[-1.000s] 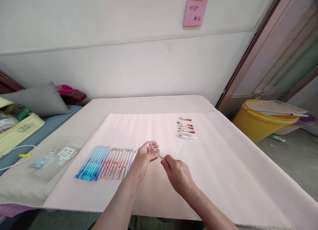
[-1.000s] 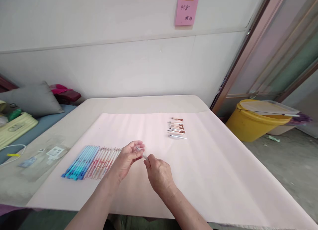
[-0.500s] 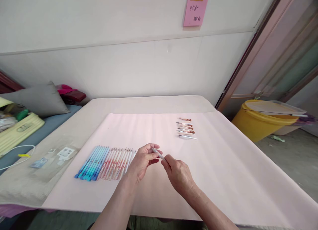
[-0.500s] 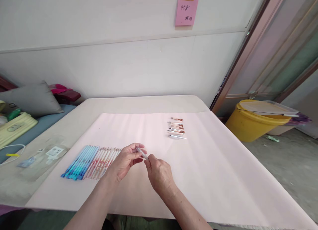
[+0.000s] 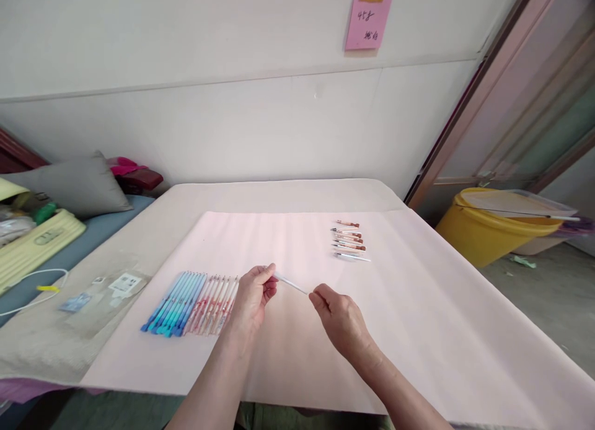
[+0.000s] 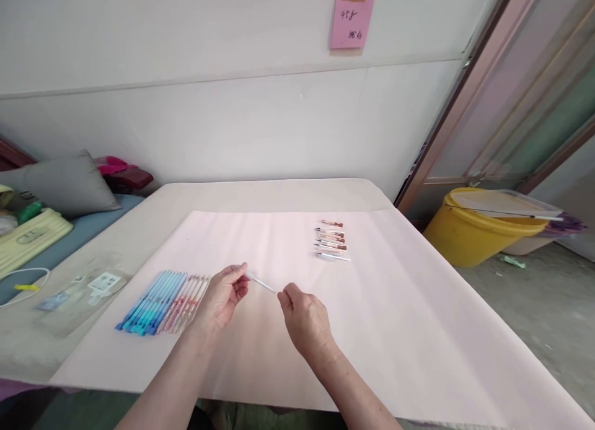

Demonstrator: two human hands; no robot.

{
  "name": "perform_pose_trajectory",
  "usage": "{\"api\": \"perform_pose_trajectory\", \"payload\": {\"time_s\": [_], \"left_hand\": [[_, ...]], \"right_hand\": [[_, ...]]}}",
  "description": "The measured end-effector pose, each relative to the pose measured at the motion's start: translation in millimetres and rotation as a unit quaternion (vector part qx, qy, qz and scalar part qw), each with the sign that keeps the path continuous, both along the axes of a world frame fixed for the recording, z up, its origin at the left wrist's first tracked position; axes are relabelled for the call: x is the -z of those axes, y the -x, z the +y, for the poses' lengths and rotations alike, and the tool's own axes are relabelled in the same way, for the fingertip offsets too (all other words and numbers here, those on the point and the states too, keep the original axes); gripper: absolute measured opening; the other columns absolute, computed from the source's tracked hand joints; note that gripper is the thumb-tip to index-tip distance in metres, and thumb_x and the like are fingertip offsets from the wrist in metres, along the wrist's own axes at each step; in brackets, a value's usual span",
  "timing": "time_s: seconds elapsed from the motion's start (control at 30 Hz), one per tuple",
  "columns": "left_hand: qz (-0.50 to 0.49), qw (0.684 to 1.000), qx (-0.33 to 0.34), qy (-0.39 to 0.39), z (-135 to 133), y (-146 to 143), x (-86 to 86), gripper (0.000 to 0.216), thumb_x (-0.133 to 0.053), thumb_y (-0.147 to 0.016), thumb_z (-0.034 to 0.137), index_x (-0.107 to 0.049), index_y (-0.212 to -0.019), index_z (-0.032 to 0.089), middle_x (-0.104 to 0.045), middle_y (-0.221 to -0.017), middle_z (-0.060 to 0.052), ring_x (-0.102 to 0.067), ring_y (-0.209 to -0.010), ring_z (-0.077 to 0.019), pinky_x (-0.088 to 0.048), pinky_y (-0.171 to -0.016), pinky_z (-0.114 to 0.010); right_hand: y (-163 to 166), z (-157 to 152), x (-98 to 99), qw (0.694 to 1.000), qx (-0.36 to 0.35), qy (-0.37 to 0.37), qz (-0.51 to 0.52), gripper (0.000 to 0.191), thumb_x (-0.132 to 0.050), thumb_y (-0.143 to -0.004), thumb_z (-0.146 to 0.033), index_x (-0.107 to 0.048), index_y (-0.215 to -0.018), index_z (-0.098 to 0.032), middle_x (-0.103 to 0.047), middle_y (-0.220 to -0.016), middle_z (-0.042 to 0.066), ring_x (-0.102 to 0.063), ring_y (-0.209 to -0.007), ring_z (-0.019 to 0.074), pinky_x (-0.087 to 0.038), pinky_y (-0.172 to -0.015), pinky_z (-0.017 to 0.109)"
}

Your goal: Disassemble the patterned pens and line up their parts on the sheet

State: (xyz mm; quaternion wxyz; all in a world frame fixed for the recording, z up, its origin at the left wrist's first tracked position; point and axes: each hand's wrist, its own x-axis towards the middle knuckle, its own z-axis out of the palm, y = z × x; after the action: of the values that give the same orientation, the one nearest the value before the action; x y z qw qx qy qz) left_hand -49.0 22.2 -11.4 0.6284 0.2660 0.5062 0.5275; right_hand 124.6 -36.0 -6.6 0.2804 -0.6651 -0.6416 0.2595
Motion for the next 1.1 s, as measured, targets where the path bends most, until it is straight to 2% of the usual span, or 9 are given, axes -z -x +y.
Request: {"api": "perform_pose_trajectory", "payload": {"time_s": [0.07,0.2,0.27,0.4,0.53,0.6,0.77,0.9,1.1], "left_hand": [[0.003,1.0,0.021,-0.003,-2.7,-3.5,0.9,0.029,-0.075,-0.061,0.035,-0.055,-0.067,0.014,-0.055,-0.061,0.001,-0.048,-0.05,-0.0047,-0.04,-0.049,-0.016],[0.017,0.994,0.104,-0.005,-11.1,-15.9,1.7,0.027,-0.074,-0.061,0.033,-0.057,-0.067,0.014,-0.057,-0.062,0.0,-0.051,-0.053,-0.0063,-0.041,-0.051,-0.018],[0.008,0.996,0.092,-0.001,-11.9,-19.2,2.1,0.026,-0.074,-0.061,0.033,-0.057,-0.066,0.013,-0.056,-0.062,0.0,-0.051,-0.054,-0.0062,-0.041,-0.051,-0.017],[-0.036,0.999,0.007,0.018,-4.5,-13.1,3.0,0.027,-0.076,-0.06,0.03,-0.056,-0.066,0.014,-0.054,-0.06,0.002,-0.048,-0.051,-0.0046,-0.041,-0.048,-0.016],[-0.059,0.998,0.014,0.032,-2.4,-6.8,3.8,0.025,-0.076,-0.061,0.029,-0.057,-0.069,0.014,-0.055,-0.062,0.001,-0.048,-0.052,-0.0049,-0.042,-0.048,-0.016],[-0.066,0.997,0.036,0.037,-5.8,-9.7,4.0,0.024,-0.075,-0.062,0.029,-0.057,-0.069,0.014,-0.056,-0.063,0.001,-0.049,-0.053,-0.0051,-0.042,-0.049,-0.016],[-0.079,0.988,0.122,0.059,-17.6,-27.3,4.6,0.024,-0.074,-0.063,0.031,-0.059,-0.072,0.014,-0.057,-0.065,0.0,-0.05,-0.056,-0.0057,-0.041,-0.051,-0.017],[-0.063,0.984,0.154,0.067,-25.2,-37.3,6.0,0.022,-0.071,-0.064,0.03,-0.056,-0.069,0.015,-0.056,-0.064,0.0,-0.05,-0.058,-0.0064,-0.038,-0.052,-0.017],[-0.024,0.981,0.18,0.065,-27.8,-40.1,6.8,0.018,-0.067,-0.063,0.027,-0.053,-0.068,0.016,-0.056,-0.065,-0.001,-0.052,-0.061,-0.0092,-0.035,-0.052,-0.018]], "right_hand": [[-1.8,1.9,-2.9,0.993,0.013,0.033,0.108,0.025,-0.039,-0.084,-0.036,-0.046,-0.065,-0.021,-0.047,-0.055,-0.004,-0.036,-0.05,0.0104,-0.026,-0.049,0.023],[-1.4,3.4,-9.5,0.948,-0.01,0.111,0.299,0.011,-0.051,-0.074,-0.03,-0.053,-0.079,-0.02,-0.055,-0.063,-0.003,-0.037,-0.048,0.0085,-0.028,-0.045,0.022],[-2.4,2.7,-12.8,0.928,-0.023,0.136,0.347,0.014,-0.053,-0.067,-0.021,-0.054,-0.081,-0.019,-0.053,-0.058,-0.005,-0.036,-0.047,0.0081,-0.026,-0.044,0.022],[-13.6,1.8,-21.2,0.894,-0.042,0.154,0.419,0.013,-0.05,-0.064,-0.015,-0.055,-0.076,-0.017,-0.048,-0.051,-0.006,-0.028,-0.044,0.0056,-0.018,-0.044,0.022],[-26.3,3.7,-27.5,0.858,-0.047,0.16,0.486,0.008,-0.049,-0.066,-0.015,-0.052,-0.074,-0.016,-0.042,-0.048,-0.006,-0.022,-0.042,0.0045,-0.012,-0.044,0.024],[-27.2,5.2,-27.0,0.864,-0.037,0.141,0.483,0.009,-0.05,-0.066,-0.016,-0.053,-0.075,-0.016,-0.044,-0.05,-0.006,-0.023,-0.042,0.0045,-0.013,-0.044,0.024],[-15.6,7.2,-17.0,0.914,-0.029,0.117,0.387,0.01,-0.049,-0.068,-0.018,-0.055,-0.077,-0.017,-0.052,-0.058,-0.004,-0.031,-0.045,0.0062,-0.021,-0.043,0.022],[-9.0,7.1,-8.9,0.954,-0.016,0.094,0.284,0.006,-0.048,-0.067,-0.018,-0.054,-0.067,-0.018,-0.047,-0.053,-0.005,-0.033,-0.049,0.0074,-0.024,-0.045,0.021],[-11.4,8.3,-1.9,0.964,-0.03,0.1,0.246,0.008,-0.047,-0.067,-0.019,-0.055,-0.066,-0.019,-0.044,-0.053,-0.006,-0.033,-0.048,0.0073,-0.024,-0.045,0.021]]}}
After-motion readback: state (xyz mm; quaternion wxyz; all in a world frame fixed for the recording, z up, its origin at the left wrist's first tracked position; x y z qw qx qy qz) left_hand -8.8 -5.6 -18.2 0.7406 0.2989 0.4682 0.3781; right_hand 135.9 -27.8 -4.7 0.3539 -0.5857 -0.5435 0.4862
